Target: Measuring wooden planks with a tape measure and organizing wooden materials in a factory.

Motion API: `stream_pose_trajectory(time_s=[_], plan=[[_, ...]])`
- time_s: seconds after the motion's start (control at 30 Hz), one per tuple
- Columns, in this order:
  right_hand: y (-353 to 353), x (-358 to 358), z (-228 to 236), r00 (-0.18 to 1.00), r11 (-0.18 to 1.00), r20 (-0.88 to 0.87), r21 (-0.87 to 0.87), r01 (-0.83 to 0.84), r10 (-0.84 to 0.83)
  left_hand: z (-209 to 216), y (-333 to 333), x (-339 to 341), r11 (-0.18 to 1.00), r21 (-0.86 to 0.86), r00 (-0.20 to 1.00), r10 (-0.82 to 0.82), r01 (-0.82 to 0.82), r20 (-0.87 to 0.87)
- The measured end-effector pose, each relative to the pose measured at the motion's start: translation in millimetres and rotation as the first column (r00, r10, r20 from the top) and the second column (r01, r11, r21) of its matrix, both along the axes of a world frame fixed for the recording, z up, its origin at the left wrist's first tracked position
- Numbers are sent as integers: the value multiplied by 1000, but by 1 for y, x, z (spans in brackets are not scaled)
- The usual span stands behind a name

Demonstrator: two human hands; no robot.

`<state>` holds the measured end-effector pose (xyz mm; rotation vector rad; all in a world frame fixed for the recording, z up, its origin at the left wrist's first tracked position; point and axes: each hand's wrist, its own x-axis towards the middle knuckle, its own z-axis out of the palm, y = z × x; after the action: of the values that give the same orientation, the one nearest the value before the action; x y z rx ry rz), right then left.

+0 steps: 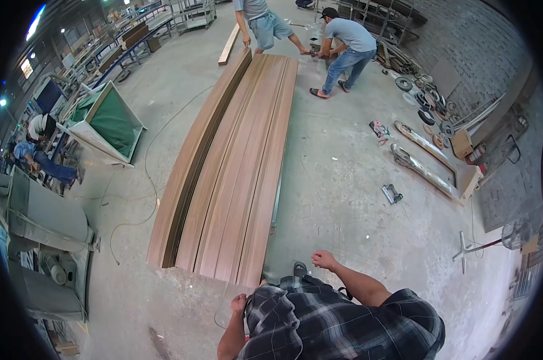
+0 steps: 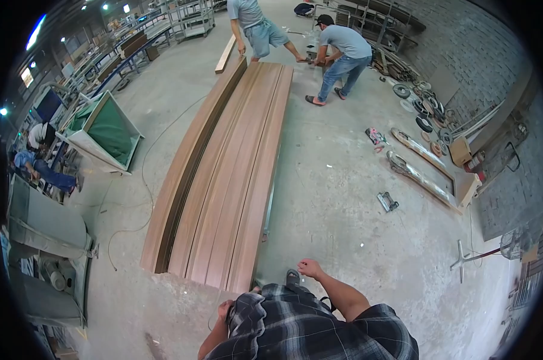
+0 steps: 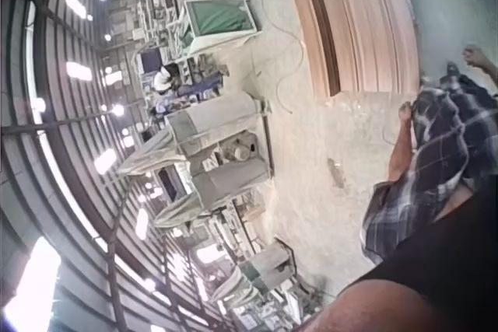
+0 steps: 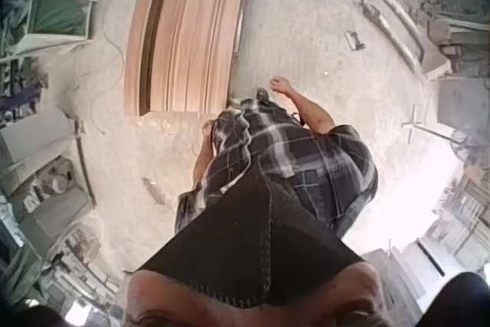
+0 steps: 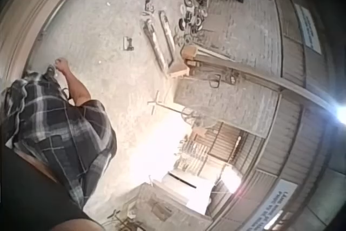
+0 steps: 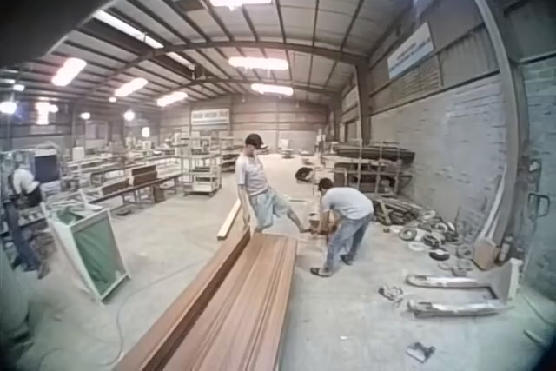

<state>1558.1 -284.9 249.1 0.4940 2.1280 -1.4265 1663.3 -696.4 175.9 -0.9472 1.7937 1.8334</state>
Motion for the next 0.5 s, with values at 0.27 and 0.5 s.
stream_pose_trajectory(time_s=[0.27,0.5], plan=[[0,12,5,997,999,51,10,53,-54,-2,1,0,1000,13,999,21,-20,-38],[10,34,6,983,994,150,52,95,-102,-1,0,2,1000,11,996,28,-29,81]])
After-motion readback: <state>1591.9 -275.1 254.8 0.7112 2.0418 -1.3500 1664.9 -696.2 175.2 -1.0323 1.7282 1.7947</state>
